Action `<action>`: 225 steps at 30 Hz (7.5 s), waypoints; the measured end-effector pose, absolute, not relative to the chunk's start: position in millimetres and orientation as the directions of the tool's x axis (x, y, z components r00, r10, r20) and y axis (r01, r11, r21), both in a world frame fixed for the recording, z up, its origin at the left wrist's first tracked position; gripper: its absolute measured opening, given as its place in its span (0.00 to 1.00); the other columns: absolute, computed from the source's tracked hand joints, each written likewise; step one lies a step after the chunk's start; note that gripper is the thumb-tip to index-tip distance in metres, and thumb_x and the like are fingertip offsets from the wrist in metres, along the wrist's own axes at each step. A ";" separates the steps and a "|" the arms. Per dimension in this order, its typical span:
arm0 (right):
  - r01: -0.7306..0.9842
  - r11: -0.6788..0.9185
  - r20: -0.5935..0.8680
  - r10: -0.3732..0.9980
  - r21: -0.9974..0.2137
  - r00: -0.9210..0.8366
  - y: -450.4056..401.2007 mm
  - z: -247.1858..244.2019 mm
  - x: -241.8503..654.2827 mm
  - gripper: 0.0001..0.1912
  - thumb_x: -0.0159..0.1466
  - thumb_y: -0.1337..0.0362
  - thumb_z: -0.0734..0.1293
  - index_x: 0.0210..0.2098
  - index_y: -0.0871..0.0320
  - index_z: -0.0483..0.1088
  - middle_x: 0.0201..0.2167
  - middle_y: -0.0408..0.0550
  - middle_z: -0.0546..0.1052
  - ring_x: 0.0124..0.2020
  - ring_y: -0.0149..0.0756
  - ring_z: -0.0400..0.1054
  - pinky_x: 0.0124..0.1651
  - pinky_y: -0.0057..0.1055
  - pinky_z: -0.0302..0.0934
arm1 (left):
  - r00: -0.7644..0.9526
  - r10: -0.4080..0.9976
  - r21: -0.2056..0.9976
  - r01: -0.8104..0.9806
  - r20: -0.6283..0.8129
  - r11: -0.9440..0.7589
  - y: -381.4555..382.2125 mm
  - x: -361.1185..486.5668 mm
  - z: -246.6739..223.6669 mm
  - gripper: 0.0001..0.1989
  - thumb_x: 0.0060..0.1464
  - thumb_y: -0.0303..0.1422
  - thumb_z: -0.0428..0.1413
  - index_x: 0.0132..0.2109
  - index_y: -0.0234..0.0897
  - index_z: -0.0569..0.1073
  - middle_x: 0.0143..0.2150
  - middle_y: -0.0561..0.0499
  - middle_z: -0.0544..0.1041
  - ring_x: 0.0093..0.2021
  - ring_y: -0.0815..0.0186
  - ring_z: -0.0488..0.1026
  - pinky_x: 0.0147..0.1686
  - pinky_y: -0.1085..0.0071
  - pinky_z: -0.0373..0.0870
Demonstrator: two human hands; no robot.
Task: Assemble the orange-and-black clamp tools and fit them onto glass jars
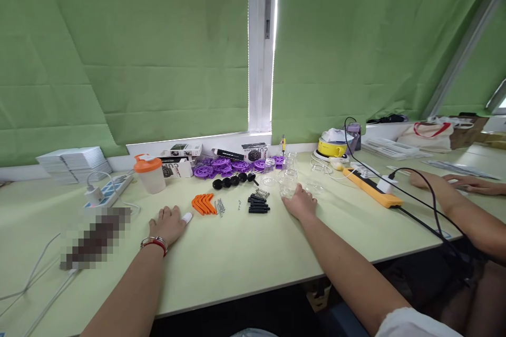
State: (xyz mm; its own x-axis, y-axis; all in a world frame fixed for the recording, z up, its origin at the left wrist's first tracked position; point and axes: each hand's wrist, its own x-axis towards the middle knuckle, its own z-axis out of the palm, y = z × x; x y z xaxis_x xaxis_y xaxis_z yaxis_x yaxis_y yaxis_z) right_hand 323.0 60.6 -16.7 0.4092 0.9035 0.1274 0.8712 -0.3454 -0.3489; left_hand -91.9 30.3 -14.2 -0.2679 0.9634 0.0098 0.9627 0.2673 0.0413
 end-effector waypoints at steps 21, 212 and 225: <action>0.872 -0.346 0.125 0.904 -0.346 0.409 58.9 -16.5 323.6 0.42 0.58 0.47 0.61 0.64 0.63 0.47 0.58 0.62 0.64 0.60 0.53 0.53 0.57 0.47 0.47 | -0.263 0.965 0.019 0.965 -0.019 0.263 28.0 -91.1 -11.6 0.31 0.56 0.42 0.40 0.64 0.33 0.55 0.68 0.35 0.49 0.68 0.49 0.44 0.59 0.46 0.48; 0.384 0.701 0.399 0.679 -0.601 -0.616 29.8 32.4 219.1 0.07 0.61 0.70 0.63 0.33 0.59 0.73 0.34 0.45 0.73 0.32 0.28 0.65 0.38 0.25 0.59 | 0.425 0.901 0.968 0.172 0.094 -0.182 4.0 35.7 -6.7 0.11 0.45 0.35 0.61 0.35 0.35 0.72 0.32 0.52 0.72 0.33 0.67 0.67 0.37 0.69 0.64; 0.595 0.393 0.348 0.917 -0.701 -0.196 58.5 30.6 260.2 0.12 0.63 0.67 0.60 0.41 0.58 0.74 0.39 0.47 0.77 0.38 0.33 0.70 0.42 0.28 0.62 | 0.382 0.923 0.968 0.213 0.041 -0.131 -0.8 39.2 2.4 0.12 0.42 0.37 0.63 0.32 0.35 0.71 0.33 0.51 0.74 0.35 0.65 0.69 0.39 0.67 0.65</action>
State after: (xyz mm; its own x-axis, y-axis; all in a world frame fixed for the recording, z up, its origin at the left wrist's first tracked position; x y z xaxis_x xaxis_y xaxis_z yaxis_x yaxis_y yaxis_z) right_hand 260.2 58.5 30.6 -0.1956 0.9167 0.3483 0.5947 0.3933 -0.7011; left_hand 39.2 -0.8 2.4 0.3821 0.9232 0.0408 0.2129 -0.1309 0.9683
